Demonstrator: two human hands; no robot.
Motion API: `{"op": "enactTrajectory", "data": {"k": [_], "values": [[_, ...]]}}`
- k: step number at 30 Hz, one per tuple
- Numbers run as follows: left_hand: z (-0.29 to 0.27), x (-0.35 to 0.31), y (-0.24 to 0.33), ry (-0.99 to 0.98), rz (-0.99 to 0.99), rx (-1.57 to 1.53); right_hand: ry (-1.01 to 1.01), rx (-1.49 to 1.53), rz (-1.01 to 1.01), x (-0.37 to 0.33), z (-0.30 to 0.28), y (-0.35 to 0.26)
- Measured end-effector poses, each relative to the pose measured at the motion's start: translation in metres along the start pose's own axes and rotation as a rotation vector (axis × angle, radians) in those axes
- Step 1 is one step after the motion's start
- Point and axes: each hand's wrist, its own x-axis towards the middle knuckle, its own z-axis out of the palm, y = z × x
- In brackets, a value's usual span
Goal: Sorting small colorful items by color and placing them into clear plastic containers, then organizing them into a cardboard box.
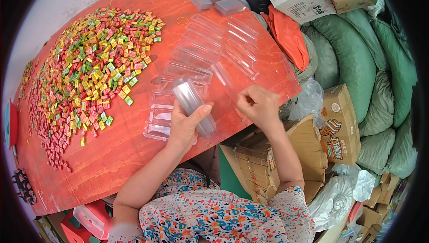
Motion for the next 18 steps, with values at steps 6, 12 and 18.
{"op": "enactTrajectory", "data": {"k": [6, 12, 18], "values": [[0.006, -0.002, -0.001, -0.031, -0.027, -0.032, 0.164, -0.871, -0.33, 0.017, 0.004, 0.056], [-0.001, -0.002, -0.002, -0.029, -0.047, -0.024, -0.035, 0.017, -0.078, 0.002, 0.013, 0.002], [0.002, -0.006, -0.005, -0.074, -0.054, -0.055, -0.457, 0.792, 0.345, -0.022, 0.021, -0.019]]}}
